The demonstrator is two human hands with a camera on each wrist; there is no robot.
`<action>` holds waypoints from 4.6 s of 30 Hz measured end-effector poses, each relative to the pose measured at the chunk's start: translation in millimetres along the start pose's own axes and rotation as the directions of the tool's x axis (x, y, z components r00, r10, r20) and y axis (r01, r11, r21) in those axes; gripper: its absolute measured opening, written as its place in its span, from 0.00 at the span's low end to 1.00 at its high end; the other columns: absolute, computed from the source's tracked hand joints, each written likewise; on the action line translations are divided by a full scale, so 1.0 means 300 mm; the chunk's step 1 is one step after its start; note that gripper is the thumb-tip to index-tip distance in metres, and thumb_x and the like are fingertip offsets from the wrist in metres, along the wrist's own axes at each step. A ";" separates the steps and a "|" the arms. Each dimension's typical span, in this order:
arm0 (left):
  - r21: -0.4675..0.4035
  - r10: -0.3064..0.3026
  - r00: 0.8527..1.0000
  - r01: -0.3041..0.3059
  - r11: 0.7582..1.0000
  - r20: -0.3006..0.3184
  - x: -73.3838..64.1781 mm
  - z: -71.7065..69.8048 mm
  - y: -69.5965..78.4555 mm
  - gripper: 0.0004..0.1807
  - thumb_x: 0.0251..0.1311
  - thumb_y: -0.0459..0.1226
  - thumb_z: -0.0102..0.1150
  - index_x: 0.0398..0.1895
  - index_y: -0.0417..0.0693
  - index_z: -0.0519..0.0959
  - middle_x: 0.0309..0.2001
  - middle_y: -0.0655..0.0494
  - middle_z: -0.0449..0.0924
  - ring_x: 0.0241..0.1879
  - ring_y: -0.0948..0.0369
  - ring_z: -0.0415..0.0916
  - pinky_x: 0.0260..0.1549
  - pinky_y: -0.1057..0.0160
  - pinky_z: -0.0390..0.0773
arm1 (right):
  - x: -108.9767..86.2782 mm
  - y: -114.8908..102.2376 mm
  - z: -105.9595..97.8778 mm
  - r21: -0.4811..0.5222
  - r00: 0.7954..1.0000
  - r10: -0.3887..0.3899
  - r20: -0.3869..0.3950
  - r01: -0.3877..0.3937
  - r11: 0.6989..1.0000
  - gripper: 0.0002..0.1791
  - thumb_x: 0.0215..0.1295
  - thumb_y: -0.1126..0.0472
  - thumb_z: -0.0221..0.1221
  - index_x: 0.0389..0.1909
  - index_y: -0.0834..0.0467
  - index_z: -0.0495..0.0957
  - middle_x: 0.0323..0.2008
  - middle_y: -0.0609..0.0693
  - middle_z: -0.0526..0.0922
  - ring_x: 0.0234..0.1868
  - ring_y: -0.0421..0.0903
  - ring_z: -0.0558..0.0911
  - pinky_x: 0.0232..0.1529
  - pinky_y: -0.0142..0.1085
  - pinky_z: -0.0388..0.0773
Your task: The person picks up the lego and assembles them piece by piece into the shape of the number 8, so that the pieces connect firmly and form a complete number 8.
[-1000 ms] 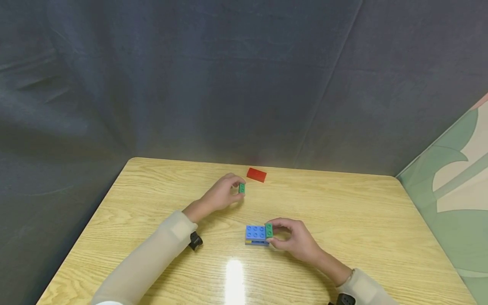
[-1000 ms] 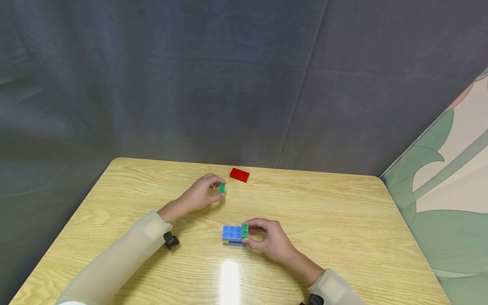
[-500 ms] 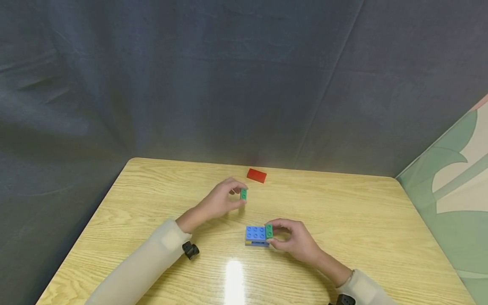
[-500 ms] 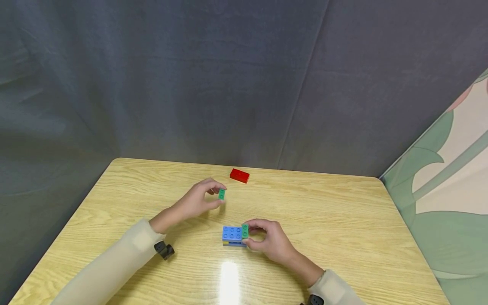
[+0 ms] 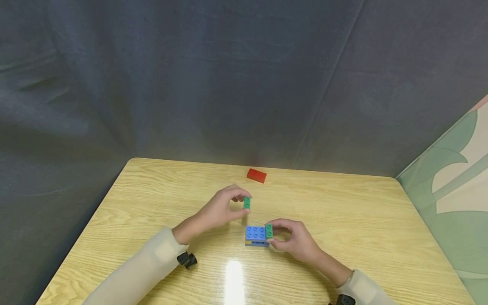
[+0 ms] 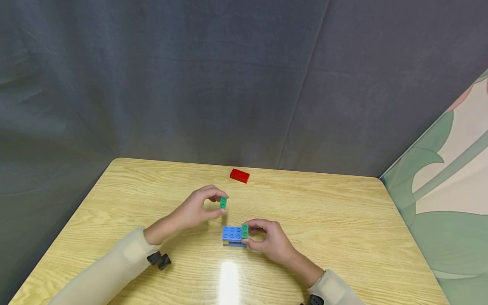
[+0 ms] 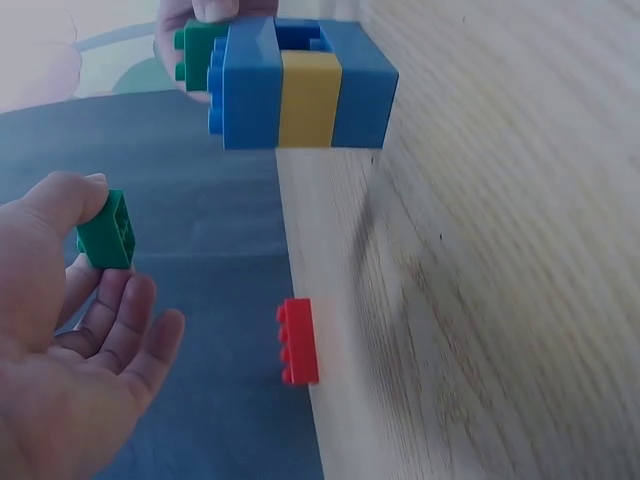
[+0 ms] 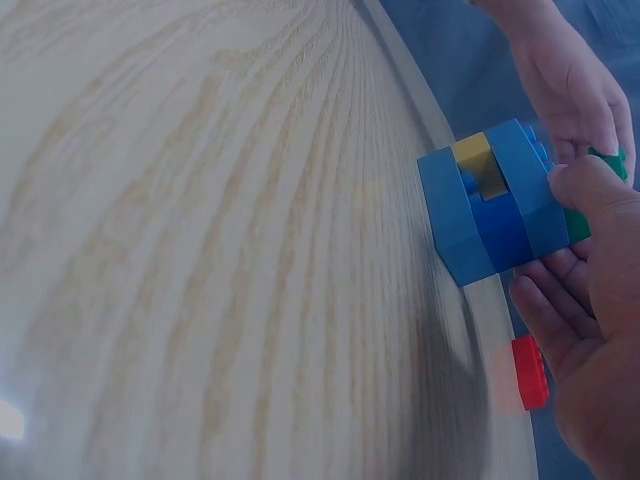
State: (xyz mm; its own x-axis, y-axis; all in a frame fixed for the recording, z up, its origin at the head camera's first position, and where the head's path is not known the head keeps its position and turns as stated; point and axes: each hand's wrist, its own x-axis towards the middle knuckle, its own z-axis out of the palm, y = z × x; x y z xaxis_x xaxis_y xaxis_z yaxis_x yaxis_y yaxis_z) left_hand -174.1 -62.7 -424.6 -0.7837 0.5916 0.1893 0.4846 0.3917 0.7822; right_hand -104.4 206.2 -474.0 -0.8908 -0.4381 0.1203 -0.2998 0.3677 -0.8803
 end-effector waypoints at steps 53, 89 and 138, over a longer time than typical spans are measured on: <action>-0.052 0.032 0.999 -0.031 0.998 0.023 -0.113 0.131 -0.006 0.21 0.57 0.37 0.75 0.53 0.42 0.81 0.44 0.62 0.78 0.45 0.55 0.78 0.50 0.58 0.80 | -0.001 0.010 0.000 0.035 0.999 -0.048 -0.001 0.048 0.998 0.17 0.63 0.68 0.69 0.52 0.62 0.82 0.48 0.53 0.86 0.48 0.50 0.85 0.53 0.43 0.83; -0.052 -0.007 1.000 0.007 0.999 0.011 -0.126 0.140 -0.006 0.19 0.55 0.35 0.77 0.49 0.43 0.83 0.45 0.59 0.81 0.45 0.57 0.80 0.49 0.61 0.82 | -0.003 0.012 0.001 0.020 0.999 -0.041 -0.005 0.041 0.999 0.17 0.63 0.67 0.69 0.52 0.62 0.82 0.48 0.53 0.86 0.48 0.51 0.86 0.54 0.43 0.83; -0.203 -0.111 0.994 0.113 0.973 0.021 -0.135 0.180 -0.024 0.20 0.55 0.31 0.75 0.51 0.42 0.80 0.45 0.57 0.79 0.48 0.59 0.80 0.53 0.65 0.81 | -0.004 0.016 0.003 0.060 1.000 -0.029 -0.004 0.030 0.998 0.17 0.64 0.68 0.69 0.53 0.63 0.81 0.50 0.55 0.85 0.50 0.54 0.86 0.54 0.42 0.83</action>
State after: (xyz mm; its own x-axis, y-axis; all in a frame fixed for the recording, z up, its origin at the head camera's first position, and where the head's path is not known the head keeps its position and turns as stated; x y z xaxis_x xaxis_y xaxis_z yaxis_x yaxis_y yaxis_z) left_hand -124.8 -51.6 -470.1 -0.8243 0.5591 0.0890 0.3043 0.3049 0.9025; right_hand -104.4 207.9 -478.7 -0.8829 -0.4457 0.1479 -0.3050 0.3046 -0.9024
